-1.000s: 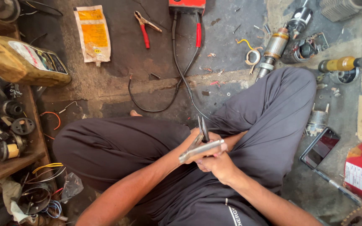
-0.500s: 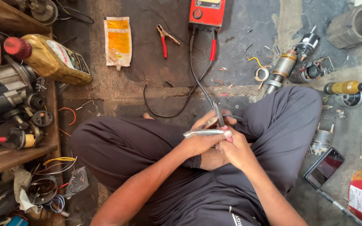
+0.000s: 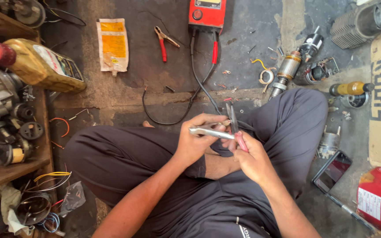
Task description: The person strips the insulation from a black wire, twists the exposed strands, and secures a metal connector onto the wire end using pliers. They then wrap the connection with electrical tape.
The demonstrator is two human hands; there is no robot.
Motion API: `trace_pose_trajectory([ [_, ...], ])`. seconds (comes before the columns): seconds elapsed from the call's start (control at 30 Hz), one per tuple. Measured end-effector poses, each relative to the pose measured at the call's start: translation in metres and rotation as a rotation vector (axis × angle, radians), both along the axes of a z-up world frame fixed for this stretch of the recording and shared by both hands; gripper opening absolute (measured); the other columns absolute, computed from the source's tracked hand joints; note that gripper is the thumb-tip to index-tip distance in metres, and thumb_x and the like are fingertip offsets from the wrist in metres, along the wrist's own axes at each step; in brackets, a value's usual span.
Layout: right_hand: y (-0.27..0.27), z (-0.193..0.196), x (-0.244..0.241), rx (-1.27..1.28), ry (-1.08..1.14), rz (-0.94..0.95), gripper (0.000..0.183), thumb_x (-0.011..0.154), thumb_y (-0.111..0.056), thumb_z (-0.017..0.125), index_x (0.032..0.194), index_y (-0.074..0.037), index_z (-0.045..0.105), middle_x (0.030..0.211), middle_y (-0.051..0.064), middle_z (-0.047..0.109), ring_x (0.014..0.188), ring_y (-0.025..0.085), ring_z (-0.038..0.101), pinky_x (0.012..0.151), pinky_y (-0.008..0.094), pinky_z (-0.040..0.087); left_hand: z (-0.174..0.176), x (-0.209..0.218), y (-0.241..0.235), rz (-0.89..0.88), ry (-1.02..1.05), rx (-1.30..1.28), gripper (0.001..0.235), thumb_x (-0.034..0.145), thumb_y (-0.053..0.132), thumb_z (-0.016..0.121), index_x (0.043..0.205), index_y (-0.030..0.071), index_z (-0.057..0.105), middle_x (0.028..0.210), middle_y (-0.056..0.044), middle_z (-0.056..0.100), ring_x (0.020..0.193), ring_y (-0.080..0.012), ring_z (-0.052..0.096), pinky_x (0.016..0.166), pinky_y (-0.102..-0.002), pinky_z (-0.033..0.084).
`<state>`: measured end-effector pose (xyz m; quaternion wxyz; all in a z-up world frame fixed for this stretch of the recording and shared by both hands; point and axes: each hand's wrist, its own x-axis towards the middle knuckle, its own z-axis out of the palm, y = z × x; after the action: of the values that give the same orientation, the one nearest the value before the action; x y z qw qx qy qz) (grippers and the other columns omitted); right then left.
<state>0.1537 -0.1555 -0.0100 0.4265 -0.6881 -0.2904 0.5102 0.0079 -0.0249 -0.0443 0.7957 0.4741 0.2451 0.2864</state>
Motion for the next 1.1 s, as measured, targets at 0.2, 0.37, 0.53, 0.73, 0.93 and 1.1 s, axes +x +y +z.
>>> trace_pose_trajectory([
  [0.2, -0.003, -0.010, -0.002, 0.004, 0.079, -0.045, 0.024, 0.075, 0.009, 0.050, 0.094, 0.001, 0.062, 0.108, 0.009, 0.067, 0.099, 0.014, 0.061, 0.085, 0.030, 0.051, -0.002, 0.000, 0.003, 0.016, -0.011, 0.000, 0.027, 0.095, 0.000, 0.072, 0.122, -0.004, 0.071, 0.107, -0.011, 0.075, 0.101, -0.0146, 0.072, 0.089, -0.028, 0.058],
  [0.37, 0.000, -0.008, -0.007, -0.020, 0.014, -0.070, 0.028, 0.071, 0.010, 0.053, 0.096, -0.001, 0.062, 0.100, 0.008, 0.065, 0.088, 0.014, 0.058, 0.079, 0.030, 0.050, 0.001, 0.000, 0.002, 0.025, -0.002, -0.018, 0.027, 0.095, 0.003, 0.074, 0.121, -0.003, 0.071, 0.104, -0.009, 0.075, 0.097, -0.0129, 0.072, 0.085, -0.027, 0.058],
  [0.53, 0.002, -0.005, -0.009, -0.003, -0.026, -0.070, 0.016, 0.079, 0.009, 0.053, 0.090, 0.000, 0.060, 0.098, 0.007, 0.067, 0.082, 0.011, 0.059, 0.070, 0.028, 0.051, 0.004, 0.000, 0.001, 0.020, 0.047, -0.011, 0.027, 0.094, 0.006, 0.076, 0.119, -0.003, 0.072, 0.102, -0.008, 0.076, 0.093, -0.0112, 0.072, 0.081, -0.025, 0.058],
  [0.73, 0.006, -0.002, -0.015, -0.032, -0.162, -0.093, 0.015, 0.082, 0.008, 0.051, 0.090, -0.001, 0.060, 0.086, 0.008, 0.064, 0.071, 0.012, 0.060, 0.065, 0.028, 0.052, 0.003, 0.003, -0.002, 0.039, 0.010, -0.067, 0.026, 0.093, 0.003, 0.076, 0.118, -0.002, 0.072, 0.104, -0.008, 0.075, 0.095, -0.0107, 0.071, 0.084, -0.025, 0.058],
  [0.93, 0.008, 0.007, -0.018, -0.023, -0.176, -0.084, 0.009, 0.086, 0.007, 0.052, 0.088, 0.001, 0.058, 0.077, 0.007, 0.056, 0.067, 0.013, 0.054, 0.063, 0.030, 0.048, -0.001, 0.002, -0.002, 0.045, 0.030, -0.054, 0.026, 0.092, 0.001, 0.077, 0.117, -0.003, 0.073, 0.104, -0.008, 0.074, 0.096, -0.0107, 0.071, 0.084, -0.025, 0.058],
  [1.1, 0.014, 0.018, -0.019, 0.033, -0.329, -0.041, 0.015, 0.080, 0.008, 0.053, 0.092, 0.001, 0.059, 0.078, 0.007, 0.055, 0.069, 0.015, 0.054, 0.065, 0.030, 0.047, 0.000, 0.002, -0.001, 0.035, 0.031, -0.088, 0.024, 0.092, 0.003, 0.077, 0.115, -0.002, 0.072, 0.101, -0.008, 0.076, 0.093, -0.0119, 0.074, 0.082, -0.024, 0.060],
])
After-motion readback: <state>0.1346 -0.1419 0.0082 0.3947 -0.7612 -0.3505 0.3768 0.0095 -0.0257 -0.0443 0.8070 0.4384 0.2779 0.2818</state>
